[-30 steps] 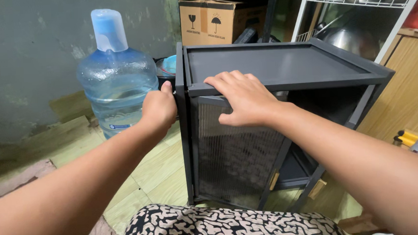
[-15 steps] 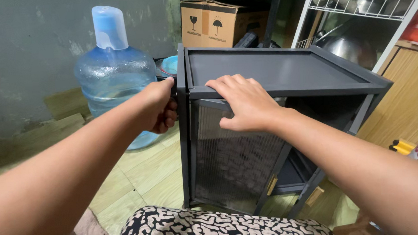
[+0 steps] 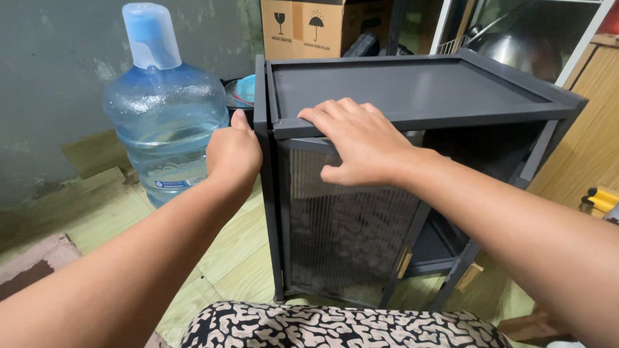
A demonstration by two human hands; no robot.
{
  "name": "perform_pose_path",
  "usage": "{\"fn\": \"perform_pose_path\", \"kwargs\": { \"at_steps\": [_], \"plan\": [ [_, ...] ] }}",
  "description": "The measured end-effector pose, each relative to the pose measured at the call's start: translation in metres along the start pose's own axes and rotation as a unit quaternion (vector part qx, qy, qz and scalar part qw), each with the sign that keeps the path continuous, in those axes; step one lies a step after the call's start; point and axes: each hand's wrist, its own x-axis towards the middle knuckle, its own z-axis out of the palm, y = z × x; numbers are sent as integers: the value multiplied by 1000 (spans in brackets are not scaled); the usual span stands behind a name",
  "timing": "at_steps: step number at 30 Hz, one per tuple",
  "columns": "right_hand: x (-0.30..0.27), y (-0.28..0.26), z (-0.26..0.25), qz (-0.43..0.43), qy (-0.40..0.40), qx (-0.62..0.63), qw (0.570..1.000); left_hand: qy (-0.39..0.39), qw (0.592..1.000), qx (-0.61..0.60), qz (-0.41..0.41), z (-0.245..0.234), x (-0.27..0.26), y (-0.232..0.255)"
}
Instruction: The person sits on the floor and assembles a small gray metal cabinet, threading screws by hand into the corner joints of the frame, attaching and aligning the ribbed glass doors, then pressing the doors closed and steadying the finished cabinet.
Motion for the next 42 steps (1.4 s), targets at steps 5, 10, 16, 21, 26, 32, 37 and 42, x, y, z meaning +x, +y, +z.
{"fn": "perform_pose_path", "kwargs": {
  "at_steps": [5,10,16,21,26,32,37,42],
  "plan": [
    [0,0,0,-12,13,-9,1000,33,995,10,98,1,-8,-9],
    [0,0,0,-12,12,-9,1000,91,973,-70,199,14,-4,-22],
    [1,0,-1,-18,9,3,1000,167,926,-77,329,25,9,-35],
    [2,1,0,-20,11,-12,1000,189,910,-107,352,29,6,-34],
    [3,-4,-3,1,-14,-15,1000,120,984,-70,114,19,-7,-22],
    [3,-5,-4,6,-12,-7,1000,42,997,-34,-58,6,-17,-10],
    [2,-3,-3,11,-12,-1,1000,31,996,84,-17,-14,-20,-14],
    [2,-4,-5,13,-9,9,1000,-7,993,114,8,-30,-9,-10]
  ]
}}
